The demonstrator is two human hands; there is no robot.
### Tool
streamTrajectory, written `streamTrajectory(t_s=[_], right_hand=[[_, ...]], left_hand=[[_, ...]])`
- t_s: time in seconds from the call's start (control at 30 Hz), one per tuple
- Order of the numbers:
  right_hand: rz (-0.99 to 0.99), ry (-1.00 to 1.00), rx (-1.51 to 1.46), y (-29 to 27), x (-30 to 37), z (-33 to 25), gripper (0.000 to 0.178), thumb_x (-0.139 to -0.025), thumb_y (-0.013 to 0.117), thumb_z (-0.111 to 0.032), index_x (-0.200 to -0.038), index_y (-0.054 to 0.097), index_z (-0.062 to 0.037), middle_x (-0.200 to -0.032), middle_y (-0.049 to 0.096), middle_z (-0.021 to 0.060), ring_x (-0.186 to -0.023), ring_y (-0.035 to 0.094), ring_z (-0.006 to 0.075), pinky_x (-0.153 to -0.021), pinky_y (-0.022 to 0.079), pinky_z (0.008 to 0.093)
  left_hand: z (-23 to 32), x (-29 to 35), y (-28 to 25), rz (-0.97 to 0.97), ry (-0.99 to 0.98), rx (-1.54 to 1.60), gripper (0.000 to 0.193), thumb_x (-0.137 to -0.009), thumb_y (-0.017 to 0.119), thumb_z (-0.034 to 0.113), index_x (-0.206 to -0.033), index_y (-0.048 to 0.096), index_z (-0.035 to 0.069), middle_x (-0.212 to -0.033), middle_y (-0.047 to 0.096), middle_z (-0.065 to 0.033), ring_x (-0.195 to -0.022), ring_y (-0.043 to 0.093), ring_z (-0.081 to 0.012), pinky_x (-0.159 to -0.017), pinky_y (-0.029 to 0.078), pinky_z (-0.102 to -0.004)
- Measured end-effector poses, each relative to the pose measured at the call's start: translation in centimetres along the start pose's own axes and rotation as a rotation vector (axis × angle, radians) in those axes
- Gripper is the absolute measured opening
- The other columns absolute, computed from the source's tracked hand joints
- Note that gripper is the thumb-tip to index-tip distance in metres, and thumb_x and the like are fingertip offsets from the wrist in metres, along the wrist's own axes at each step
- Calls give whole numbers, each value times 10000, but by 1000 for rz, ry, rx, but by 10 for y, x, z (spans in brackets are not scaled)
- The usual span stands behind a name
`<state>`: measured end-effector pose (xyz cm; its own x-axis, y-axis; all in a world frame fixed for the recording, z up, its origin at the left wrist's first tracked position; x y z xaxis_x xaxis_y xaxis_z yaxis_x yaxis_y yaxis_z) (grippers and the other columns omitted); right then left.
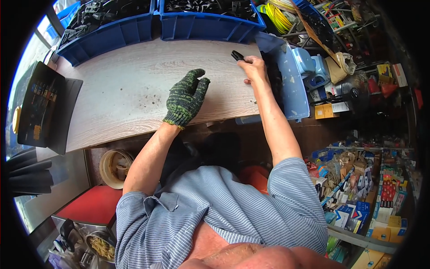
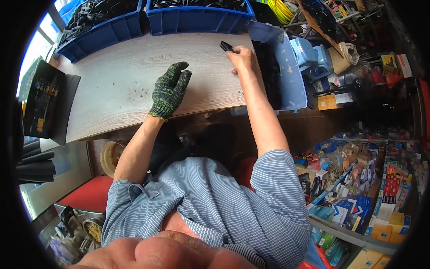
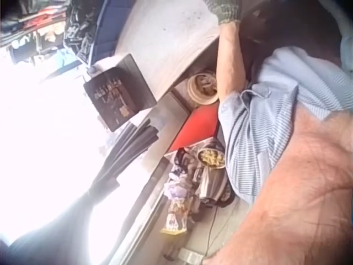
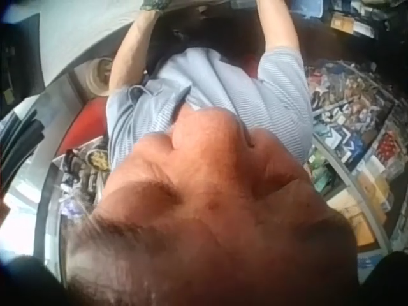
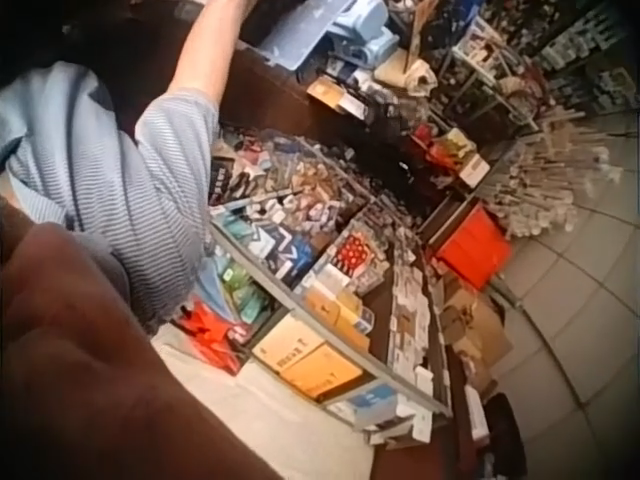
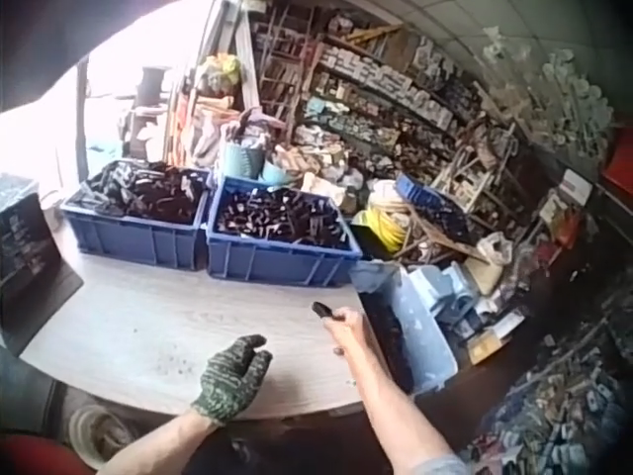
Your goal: Assembling small black plastic components at a workbench in a factory or workshop setting.
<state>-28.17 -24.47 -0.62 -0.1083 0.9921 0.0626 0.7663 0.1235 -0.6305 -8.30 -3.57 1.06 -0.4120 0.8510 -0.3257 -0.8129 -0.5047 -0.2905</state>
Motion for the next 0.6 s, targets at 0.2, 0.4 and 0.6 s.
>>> streamTrajectory(t_s=[0.2,0.4,0.6], right_hand=[[44,121,-174,-2,5,15,318,-814,773,-240,-1013,713,1,-769,630,61,-552,549,117,-428,493,294],[76,379,-598,-29,17,56,259,-833,748,-224,-899,621,-9,-542,377,5,-380,425,146,-459,592,416],[615,407,-921,-136,40,120,389,-861,738,-283,-720,461,-49,-512,357,55,-496,504,243,-619,600,607]], left_hand=[[-6,0,5,-75,-126,18,313,-967,639,201,-1241,632,49,-1111,712,-154,-1017,685,-235,-893,511,-346],[-10,0,9,-86,-107,46,314,-973,633,194,-1246,628,40,-1127,703,-154,-1035,670,-236,-926,495,-345],[-3,-1,10,-92,-99,-9,304,-976,632,202,-1234,639,42,-1161,691,-157,-1070,645,-233,-934,481,-341]])
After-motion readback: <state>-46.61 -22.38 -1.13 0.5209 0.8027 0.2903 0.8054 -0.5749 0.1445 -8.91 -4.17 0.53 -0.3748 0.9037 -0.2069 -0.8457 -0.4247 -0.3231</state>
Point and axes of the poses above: each hand's wrist, its own x-axis away from the middle knuckle, its own y-axis out of the palm, z = x × y, the point moved 9 cm from there along -x, towards the middle knuckle
